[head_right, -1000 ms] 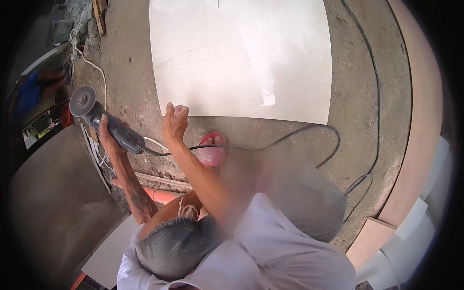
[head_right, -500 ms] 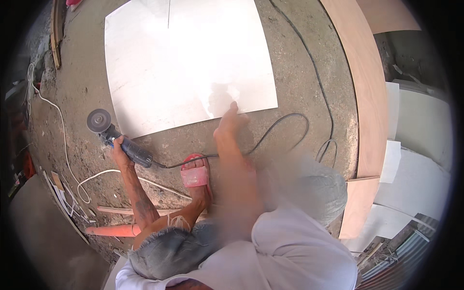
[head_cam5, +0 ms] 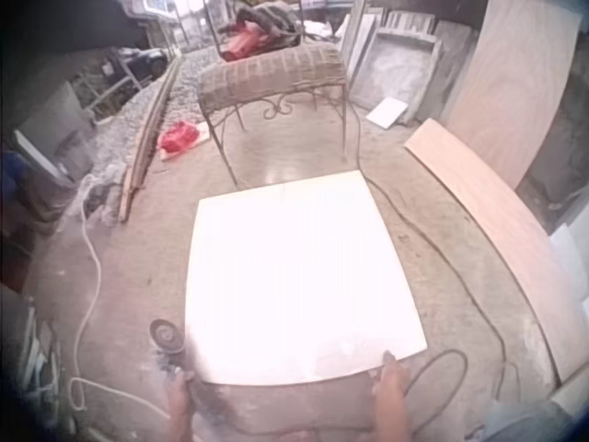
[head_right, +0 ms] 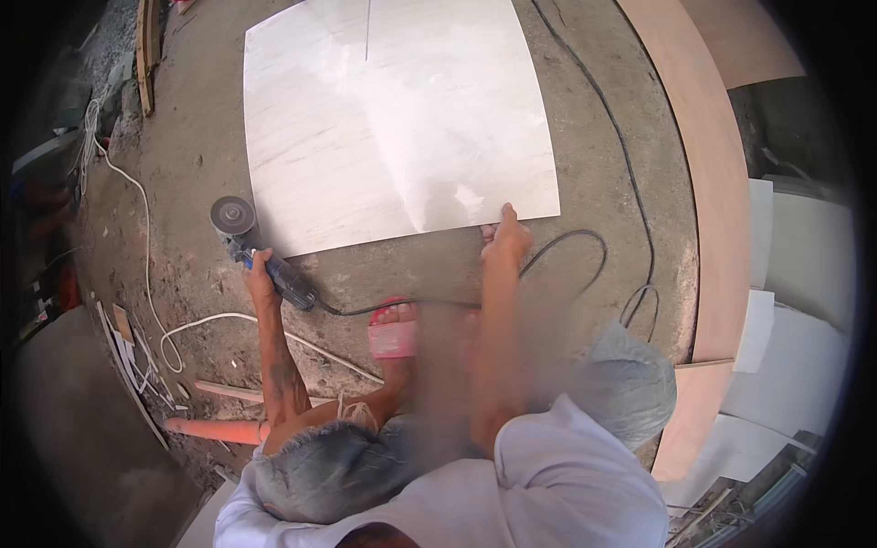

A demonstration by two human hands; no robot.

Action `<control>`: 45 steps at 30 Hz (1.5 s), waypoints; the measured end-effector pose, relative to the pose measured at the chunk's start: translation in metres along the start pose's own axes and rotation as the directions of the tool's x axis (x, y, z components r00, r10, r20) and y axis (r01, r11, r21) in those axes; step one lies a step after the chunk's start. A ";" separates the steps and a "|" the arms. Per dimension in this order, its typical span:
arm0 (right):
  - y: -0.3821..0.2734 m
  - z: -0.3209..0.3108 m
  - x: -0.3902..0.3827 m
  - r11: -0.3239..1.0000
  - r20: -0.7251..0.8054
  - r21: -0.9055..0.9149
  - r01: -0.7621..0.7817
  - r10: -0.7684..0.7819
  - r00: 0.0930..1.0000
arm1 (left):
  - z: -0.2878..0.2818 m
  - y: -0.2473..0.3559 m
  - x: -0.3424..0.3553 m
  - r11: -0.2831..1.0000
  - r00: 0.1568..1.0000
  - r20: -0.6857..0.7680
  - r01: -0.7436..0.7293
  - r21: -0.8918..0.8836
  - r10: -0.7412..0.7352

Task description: The person installs a blade onto an angle grinder, plugs the power cord into an electrical outlet, and cuts a ceramic tile using the angle grinder.

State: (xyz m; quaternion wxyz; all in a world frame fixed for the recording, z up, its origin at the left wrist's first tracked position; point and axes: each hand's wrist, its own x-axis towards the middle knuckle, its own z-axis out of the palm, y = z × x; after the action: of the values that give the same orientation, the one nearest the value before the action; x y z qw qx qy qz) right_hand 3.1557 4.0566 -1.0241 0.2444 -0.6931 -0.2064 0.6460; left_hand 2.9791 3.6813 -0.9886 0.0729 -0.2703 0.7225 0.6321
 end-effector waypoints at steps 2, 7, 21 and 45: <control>-0.013 0.003 0.003 0.997 -0.025 0.069 0.048 -0.046 0.999 | 0.006 0.003 -0.003 0.998 0.998 0.044 -0.035 -0.049 0.038; -0.046 0.008 0.009 0.994 -0.037 -0.109 0.019 -0.023 0.999 | 0.013 0.001 -0.023 0.999 0.996 0.093 -0.017 0.034 0.014; -0.050 0.042 0.045 0.011 0.258 -0.926 0.377 -0.710 0.655 | 0.011 0.000 -0.025 1.000 0.990 0.140 0.007 0.016 -0.009; -0.053 0.038 0.057 -0.064 0.214 -0.929 0.366 -0.897 0.386 | 0.002 -0.002 -0.024 0.998 0.988 0.146 0.056 0.011 -0.057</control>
State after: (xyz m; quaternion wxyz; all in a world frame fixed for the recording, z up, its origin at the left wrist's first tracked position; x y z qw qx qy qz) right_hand 3.1244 4.1362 -1.0393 0.1559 -0.6309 -0.7600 0.0083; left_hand 2.9998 3.6904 -0.9795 0.1445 -0.2436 0.7093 0.6455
